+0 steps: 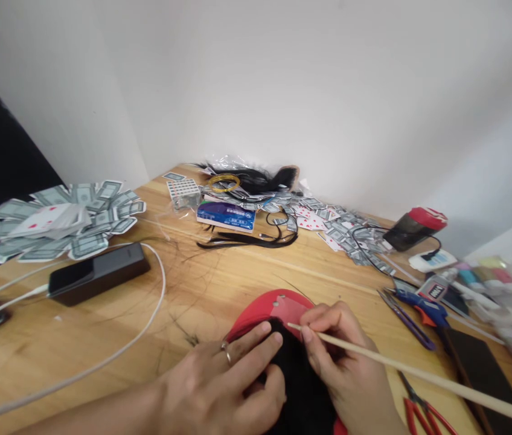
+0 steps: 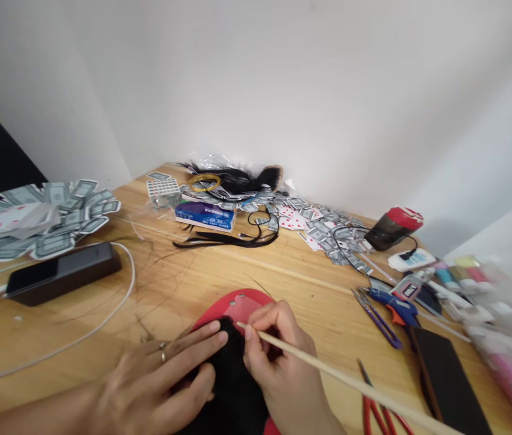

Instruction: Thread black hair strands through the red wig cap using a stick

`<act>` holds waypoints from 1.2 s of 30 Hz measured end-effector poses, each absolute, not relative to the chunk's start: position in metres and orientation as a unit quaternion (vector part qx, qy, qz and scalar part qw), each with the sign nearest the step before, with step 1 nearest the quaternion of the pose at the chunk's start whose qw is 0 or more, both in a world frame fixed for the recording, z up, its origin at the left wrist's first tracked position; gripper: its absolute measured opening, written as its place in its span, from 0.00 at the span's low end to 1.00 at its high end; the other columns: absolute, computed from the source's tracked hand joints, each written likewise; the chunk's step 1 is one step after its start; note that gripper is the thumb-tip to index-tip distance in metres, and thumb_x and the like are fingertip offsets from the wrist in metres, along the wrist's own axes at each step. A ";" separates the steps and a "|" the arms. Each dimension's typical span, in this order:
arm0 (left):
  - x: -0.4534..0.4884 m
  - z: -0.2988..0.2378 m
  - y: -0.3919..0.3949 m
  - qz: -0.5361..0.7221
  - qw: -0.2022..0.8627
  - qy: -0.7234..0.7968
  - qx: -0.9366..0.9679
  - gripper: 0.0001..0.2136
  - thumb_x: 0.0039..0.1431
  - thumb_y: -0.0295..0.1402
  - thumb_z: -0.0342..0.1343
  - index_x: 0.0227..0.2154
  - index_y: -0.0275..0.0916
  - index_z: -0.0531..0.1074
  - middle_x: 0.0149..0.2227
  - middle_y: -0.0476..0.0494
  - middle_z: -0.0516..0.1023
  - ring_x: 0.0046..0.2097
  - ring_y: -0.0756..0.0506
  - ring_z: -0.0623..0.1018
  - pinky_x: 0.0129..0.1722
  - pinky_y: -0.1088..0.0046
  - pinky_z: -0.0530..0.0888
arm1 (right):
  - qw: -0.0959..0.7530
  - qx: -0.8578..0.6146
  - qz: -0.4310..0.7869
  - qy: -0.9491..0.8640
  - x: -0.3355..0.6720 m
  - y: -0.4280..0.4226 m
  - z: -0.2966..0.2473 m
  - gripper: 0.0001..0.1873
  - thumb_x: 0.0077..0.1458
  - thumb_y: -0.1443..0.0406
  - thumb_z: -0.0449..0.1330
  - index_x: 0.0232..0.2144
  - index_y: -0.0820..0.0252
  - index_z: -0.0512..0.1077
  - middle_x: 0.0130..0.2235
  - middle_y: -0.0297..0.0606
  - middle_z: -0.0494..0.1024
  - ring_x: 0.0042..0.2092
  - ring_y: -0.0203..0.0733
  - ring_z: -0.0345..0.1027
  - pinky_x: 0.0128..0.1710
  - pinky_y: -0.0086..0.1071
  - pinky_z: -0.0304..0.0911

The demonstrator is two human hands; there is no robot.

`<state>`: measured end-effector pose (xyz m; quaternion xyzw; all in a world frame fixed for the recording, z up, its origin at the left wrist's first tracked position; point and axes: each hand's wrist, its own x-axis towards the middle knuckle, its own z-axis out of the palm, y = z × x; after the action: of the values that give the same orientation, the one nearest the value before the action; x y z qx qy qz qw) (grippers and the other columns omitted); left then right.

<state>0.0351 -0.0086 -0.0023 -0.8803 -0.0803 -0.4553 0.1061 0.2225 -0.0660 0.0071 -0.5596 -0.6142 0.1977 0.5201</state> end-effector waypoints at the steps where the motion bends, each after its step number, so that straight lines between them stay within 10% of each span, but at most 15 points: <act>1: 0.035 -0.003 -0.009 -0.457 0.106 -0.080 -0.879 0.08 0.62 0.23 0.50 0.30 0.37 0.73 0.35 0.40 0.86 0.41 0.42 0.84 0.34 0.75 0.82 | 0.523 -0.558 0.198 -0.613 0.222 -0.066 0.008 0.09 0.62 0.68 0.57 0.29 0.53 0.65 0.27 0.28 0.72 0.24 0.31 0.67 0.23 0.21 0.63; 36: 0.035 -0.005 -0.009 -0.455 0.122 -0.095 -0.877 0.09 0.63 0.25 0.50 0.30 0.39 0.73 0.36 0.43 0.85 0.42 0.45 0.85 0.30 0.80 0.80 | 0.522 -0.559 0.191 -0.616 0.222 -0.065 0.010 0.09 0.62 0.66 0.57 0.28 0.54 0.66 0.27 0.28 0.72 0.24 0.31 0.67 0.24 0.20 0.64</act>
<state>0.0346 -0.0093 -0.0051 -0.8768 -0.0953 -0.4553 0.1221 0.2217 -0.0654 0.0096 -0.5587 -0.6156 0.1911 0.5219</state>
